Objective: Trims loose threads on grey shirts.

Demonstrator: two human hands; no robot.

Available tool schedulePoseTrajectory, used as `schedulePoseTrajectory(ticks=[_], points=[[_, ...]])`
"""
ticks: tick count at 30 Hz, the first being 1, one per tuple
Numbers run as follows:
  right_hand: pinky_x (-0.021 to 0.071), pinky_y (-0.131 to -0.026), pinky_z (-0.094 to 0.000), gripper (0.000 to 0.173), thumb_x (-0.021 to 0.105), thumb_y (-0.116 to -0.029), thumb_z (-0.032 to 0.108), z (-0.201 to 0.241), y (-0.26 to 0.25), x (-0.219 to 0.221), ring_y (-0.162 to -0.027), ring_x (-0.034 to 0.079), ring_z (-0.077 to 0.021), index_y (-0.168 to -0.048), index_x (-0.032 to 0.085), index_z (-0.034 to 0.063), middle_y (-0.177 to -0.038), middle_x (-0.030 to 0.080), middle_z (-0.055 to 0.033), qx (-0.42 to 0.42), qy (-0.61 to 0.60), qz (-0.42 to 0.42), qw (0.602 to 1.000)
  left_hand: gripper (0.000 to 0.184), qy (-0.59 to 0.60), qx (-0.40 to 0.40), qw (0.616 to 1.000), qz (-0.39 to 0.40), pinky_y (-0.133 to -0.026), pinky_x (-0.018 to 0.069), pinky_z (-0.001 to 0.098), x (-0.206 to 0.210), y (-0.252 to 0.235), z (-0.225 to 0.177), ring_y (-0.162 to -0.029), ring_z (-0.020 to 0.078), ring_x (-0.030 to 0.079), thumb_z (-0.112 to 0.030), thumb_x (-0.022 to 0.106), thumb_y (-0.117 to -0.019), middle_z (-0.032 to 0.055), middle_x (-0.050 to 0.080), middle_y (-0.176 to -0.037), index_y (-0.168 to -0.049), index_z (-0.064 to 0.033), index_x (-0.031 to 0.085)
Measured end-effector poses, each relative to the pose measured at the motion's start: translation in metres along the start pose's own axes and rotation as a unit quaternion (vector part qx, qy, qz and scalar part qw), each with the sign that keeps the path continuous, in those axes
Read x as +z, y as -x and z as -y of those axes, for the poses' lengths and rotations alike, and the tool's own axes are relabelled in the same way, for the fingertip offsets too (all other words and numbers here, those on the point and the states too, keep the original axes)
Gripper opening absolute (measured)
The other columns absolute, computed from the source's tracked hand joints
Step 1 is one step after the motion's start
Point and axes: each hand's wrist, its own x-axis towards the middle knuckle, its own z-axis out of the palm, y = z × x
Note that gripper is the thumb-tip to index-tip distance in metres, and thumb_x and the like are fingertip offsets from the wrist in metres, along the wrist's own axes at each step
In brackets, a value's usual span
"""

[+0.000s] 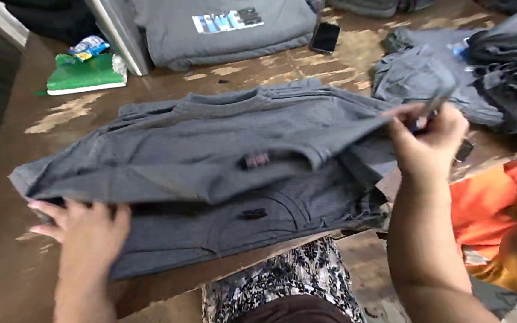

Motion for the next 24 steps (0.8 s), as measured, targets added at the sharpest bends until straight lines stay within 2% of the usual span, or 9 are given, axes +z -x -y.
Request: schedulePoseTrajectory(ticks=[3,6,10,12,15,18,20,22,24], points=[[0.0506,-0.080,-0.0274,0.024,0.065,-0.0939,0.018,-0.023,-0.050,0.042,-0.083,0.060,-0.0069,-0.095,0.059,-0.0049,-0.093,0.066,-0.0096,0.054,0.057,0.002,0.997,0.079,-0.047,-0.051,0.997,-0.019,-0.101,0.0082,0.0915,-0.017,-0.068,0.033,-0.146,0.0676,-0.001,-0.071,0.034,-0.0991,0.0308,-0.004,-0.168,-0.164,-0.0280,0.026],[0.0467,-0.095,-0.0615,0.029,0.061,-0.0962,0.016,-0.050,-0.061,0.086,-0.109,0.062,-0.0439,-0.105,0.065,-0.0107,-0.112,0.064,-0.0301,0.159,0.137,0.131,0.969,0.079,0.013,-0.100,0.994,0.045,-0.102,0.0041,0.0909,-0.001,-0.101,0.043,-0.147,0.0664,-0.001,-0.069,0.026,-0.1029,0.0324,0.003,-0.167,-0.165,-0.0207,0.025],[0.0417,-0.097,-0.0612,0.025,0.065,-0.0900,0.016,-0.048,-0.037,0.075,-0.114,0.055,-0.0495,-0.094,0.066,-0.0083,-0.116,0.059,-0.0321,0.065,0.167,0.071,0.981,0.064,0.031,-0.025,0.993,-0.111,-0.117,0.0098,0.0742,0.024,-0.089,0.030,-0.152,0.0542,0.018,-0.043,0.034,-0.1103,0.0326,0.031,-0.160,-0.156,0.0007,0.037],[0.0436,-0.093,-0.0588,0.017,0.063,-0.0850,0.011,-0.025,-0.011,0.055,-0.110,0.055,-0.0464,-0.086,0.062,-0.0062,-0.112,0.059,-0.0300,0.006,0.125,0.073,0.990,0.049,0.052,0.132,0.982,-0.128,-0.117,0.0246,0.0669,0.018,-0.065,-0.007,-0.144,0.0532,0.036,-0.024,0.041,-0.1093,0.0341,0.044,-0.151,-0.146,0.0075,0.047],[0.0544,-0.070,-0.0288,0.010,0.058,-0.0899,0.010,0.021,0.050,0.027,-0.080,0.062,-0.0129,-0.082,0.058,0.0042,-0.092,0.064,-0.0079,0.017,-0.058,0.214,0.975,0.043,0.115,0.314,0.942,0.028,-0.088,0.0524,0.0633,0.019,0.002,-0.094,-0.104,0.0430,0.069,-0.029,0.053,-0.1038,0.0228,0.071,-0.114,-0.133,0.0004,0.063],[0.0500,-0.065,-0.0205,0.016,0.053,-0.0966,0.010,0.040,0.110,0.025,-0.070,0.059,-0.0029,-0.082,0.056,0.0033,-0.077,0.063,-0.0022,0.089,-0.178,0.254,0.947,0.062,0.127,0.414,0.891,0.138,-0.102,0.0449,0.0684,0.061,0.072,-0.171,-0.128,0.0399,0.061,-0.059,0.057,-0.0956,0.0152,0.065,-0.137,-0.147,-0.0248,0.057],[0.0505,-0.068,-0.0171,0.016,0.050,-0.0990,0.010,0.054,0.132,0.025,-0.072,0.059,0.0008,-0.083,0.052,0.0050,-0.077,0.060,0.0003,0.120,-0.176,0.186,0.959,0.070,0.155,0.444,0.879,0.079,-0.102,0.0398,0.0710,0.084,0.093,-0.200,-0.124,0.0395,0.063,-0.072,0.055,-0.0887,0.0138,0.070,-0.127,-0.147,-0.0339,0.056],[0.0529,-0.070,-0.0165,0.015,0.052,-0.1007,0.011,0.067,0.142,0.026,-0.075,0.061,0.0022,-0.087,0.054,0.0063,-0.082,0.064,0.0022,0.153,-0.195,0.157,0.956,0.076,0.292,0.415,0.860,0.053,-0.106,0.0430,0.0547,0.089,0.096,-0.215,-0.111,0.0258,0.067,-0.071,0.050,-0.0936,0.0102,0.073,-0.112,-0.150,-0.0205,0.052],[0.0589,-0.076,-0.0227,0.011,0.059,-0.1015,0.016,0.077,0.149,0.030,-0.086,0.070,-0.0042,-0.093,0.059,0.0091,-0.098,0.073,0.0000,0.175,-0.260,0.128,0.941,0.084,0.464,0.341,0.813,0.082,-0.109,0.0442,0.0397,0.085,0.097,-0.218,-0.118,0.0158,0.063,-0.054,0.057,-0.0977,0.0134,0.069,-0.126,-0.160,-0.0056,0.028]])
